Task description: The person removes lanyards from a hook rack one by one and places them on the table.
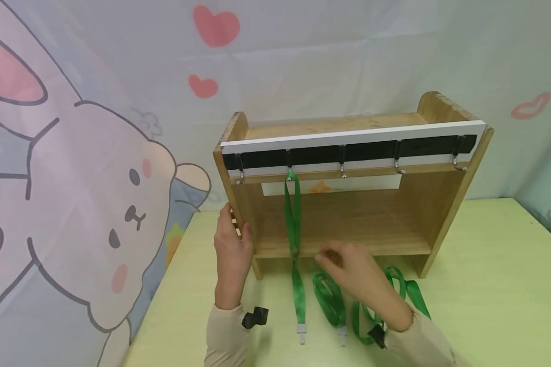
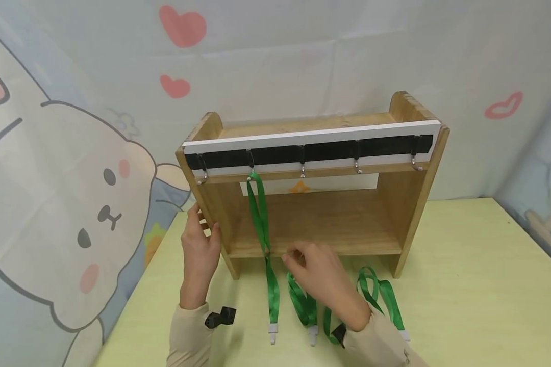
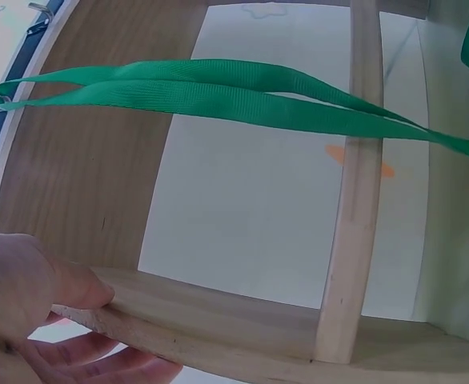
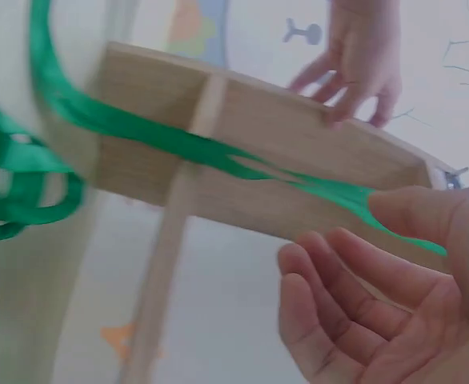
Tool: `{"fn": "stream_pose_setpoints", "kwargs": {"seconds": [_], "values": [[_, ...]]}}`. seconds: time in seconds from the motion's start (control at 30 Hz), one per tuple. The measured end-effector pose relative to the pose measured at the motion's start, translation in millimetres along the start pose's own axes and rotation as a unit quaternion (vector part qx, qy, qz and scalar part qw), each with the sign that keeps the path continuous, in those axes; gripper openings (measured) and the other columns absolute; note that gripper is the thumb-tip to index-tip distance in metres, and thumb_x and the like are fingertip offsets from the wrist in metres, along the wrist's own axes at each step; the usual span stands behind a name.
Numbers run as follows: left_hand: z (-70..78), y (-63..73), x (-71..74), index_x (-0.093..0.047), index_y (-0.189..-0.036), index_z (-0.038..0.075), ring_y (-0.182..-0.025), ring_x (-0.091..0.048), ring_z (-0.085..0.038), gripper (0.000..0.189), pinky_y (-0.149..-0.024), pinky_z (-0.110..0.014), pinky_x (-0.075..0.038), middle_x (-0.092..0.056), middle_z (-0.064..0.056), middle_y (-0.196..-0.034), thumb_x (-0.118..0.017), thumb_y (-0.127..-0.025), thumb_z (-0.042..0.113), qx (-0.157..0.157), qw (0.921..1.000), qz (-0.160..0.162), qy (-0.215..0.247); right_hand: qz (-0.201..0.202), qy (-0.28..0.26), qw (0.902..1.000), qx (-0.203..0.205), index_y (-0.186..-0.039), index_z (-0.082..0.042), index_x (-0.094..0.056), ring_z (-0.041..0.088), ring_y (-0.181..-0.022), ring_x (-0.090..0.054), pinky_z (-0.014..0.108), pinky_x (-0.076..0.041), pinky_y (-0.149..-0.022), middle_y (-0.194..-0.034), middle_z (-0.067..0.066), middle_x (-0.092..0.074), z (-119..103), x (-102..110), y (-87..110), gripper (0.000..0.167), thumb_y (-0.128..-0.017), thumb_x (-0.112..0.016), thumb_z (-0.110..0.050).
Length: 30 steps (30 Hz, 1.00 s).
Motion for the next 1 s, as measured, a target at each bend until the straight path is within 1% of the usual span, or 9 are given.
{"fn": "stream_pose_setpoints", "kwargs": {"seconds": [0.13, 0.2, 0.3, 0.43, 0.53, 0.6, 0.77, 0.93, 1.0], "values": [[0.1, -0.6, 1.9, -0.045, -0.137, -0.009, -0.092, -0.065, -0.042, 0.050, -0.065, -0.048, -0.061, -0.059, -0.030, -0.118, -0.064, -0.091, -0.012, -0.004, 1.0000, 0.005, -0.001, 0.057, -0.028, 0.9971, 0.042, -0.094, -0.003, -0.074, 0.011, -0.075, -0.064, 0.026, -0.056, -0.064, -0.087, 0.000, -0.071, -16.8, 13.6, -10.2, 0.005, -0.093, -0.070, -0.006], [-0.6, -0.5, 1.4, -0.045, -0.137, -0.009, -0.092, -0.065, -0.041, 0.050, -0.065, -0.047, -0.061, -0.059, -0.029, -0.118, -0.065, -0.091, -0.012, -0.003, 1.0000, 0.004, -0.001, 0.078, -0.039, 0.9949, 0.051, -0.093, -0.003, -0.074, 0.013, -0.075, -0.066, 0.027, -0.057, -0.063, -0.086, 0.001, -0.071, -22.8, 19.7, -14.1, 0.004, -0.092, -0.070, -0.004], [-0.9, -0.3, 0.5, -0.045, -0.137, -0.009, -0.092, -0.065, -0.041, 0.050, -0.065, -0.047, -0.061, -0.059, -0.029, -0.118, -0.064, -0.091, -0.012, -0.004, 1.0000, 0.002, 0.000, 0.096, -0.048, 0.9930, 0.050, -0.092, -0.004, -0.074, 0.013, -0.076, -0.065, 0.028, -0.057, -0.064, -0.085, -0.001, -0.071, -28.7, 25.7, -19.1, 0.003, -0.092, -0.070, -0.004], [0.2, -0.3, 0.2, -0.045, -0.137, -0.009, -0.092, -0.066, -0.042, 0.049, -0.065, -0.048, -0.061, -0.059, -0.030, -0.118, -0.063, -0.091, -0.012, -0.011, 0.9999, 0.003, 0.002, 0.104, -0.054, 0.9922, 0.043, -0.092, -0.004, -0.073, 0.013, -0.077, -0.064, 0.028, -0.057, -0.065, -0.085, -0.001, -0.070, -33.6, 28.2, -24.4, 0.003, -0.093, -0.071, -0.005], [0.2, -0.4, 0.1, -0.045, -0.137, -0.009, -0.093, -0.066, -0.042, 0.049, -0.065, -0.048, -0.061, -0.059, -0.030, -0.118, -0.063, -0.092, -0.012, -0.013, 0.9999, 0.003, 0.004, 0.117, -0.063, 0.9903, 0.041, -0.093, -0.003, -0.073, 0.013, -0.077, -0.064, 0.030, -0.058, -0.066, -0.086, 0.001, -0.070, -36.9, 29.7, -27.3, 0.002, -0.091, -0.073, -0.004], [-0.2, -0.4, 0.5, -0.046, -0.137, -0.010, -0.092, -0.066, -0.042, 0.049, -0.065, -0.047, -0.061, -0.059, -0.030, -0.118, -0.063, -0.091, -0.012, -0.014, 0.9999, 0.005, 0.006, 0.130, -0.075, 0.9879, 0.038, -0.094, -0.003, -0.073, 0.013, -0.078, -0.064, 0.031, -0.058, -0.068, -0.087, 0.002, -0.070, -38.6, 30.7, -29.1, 0.005, -0.089, -0.075, -0.003], [-1.2, -0.9, 0.4, -0.046, -0.137, -0.011, -0.090, -0.066, -0.042, 0.049, -0.065, -0.047, -0.061, -0.060, -0.030, -0.117, -0.064, -0.091, -0.013, -0.018, 0.9998, 0.005, 0.007, 0.183, -0.111, 0.9762, 0.035, -0.094, -0.002, -0.072, 0.017, -0.079, -0.067, 0.033, -0.059, -0.068, -0.088, 0.005, -0.071, -42.1, 35.6, -34.0, 0.012, -0.085, -0.079, -0.002], [-1.6, -0.3, 0.5, -0.046, -0.136, -0.010, -0.090, -0.067, -0.042, 0.049, -0.064, -0.047, -0.061, -0.060, -0.029, -0.117, -0.064, -0.091, -0.013, -0.019, 0.9998, 0.005, 0.010, 0.246, -0.148, 0.9569, 0.042, -0.094, 0.001, -0.069, 0.020, -0.080, -0.066, 0.032, -0.058, -0.066, -0.087, 0.008, -0.070, -44.0, 37.4, -37.6, 0.019, -0.082, -0.083, -0.003], [-0.8, -0.2, 0.7, -0.046, -0.136, -0.010, -0.090, -0.067, -0.042, 0.048, -0.064, -0.047, -0.061, -0.060, -0.029, -0.116, -0.064, -0.091, -0.013, -0.023, 0.9996, 0.007, 0.010, 0.266, -0.164, 0.9487, 0.046, -0.095, 0.002, -0.068, 0.021, -0.081, -0.066, 0.034, -0.058, -0.066, -0.087, 0.009, -0.069, -43.7, 35.3, -39.4, 0.021, -0.081, -0.084, -0.003]]}}
Point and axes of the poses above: each hand's wrist, its own y-axis away from the middle knuckle, its own x-axis out of the back of the hand, z = x × y, the point moved 9 cm from there along -y, towards the middle knuckle
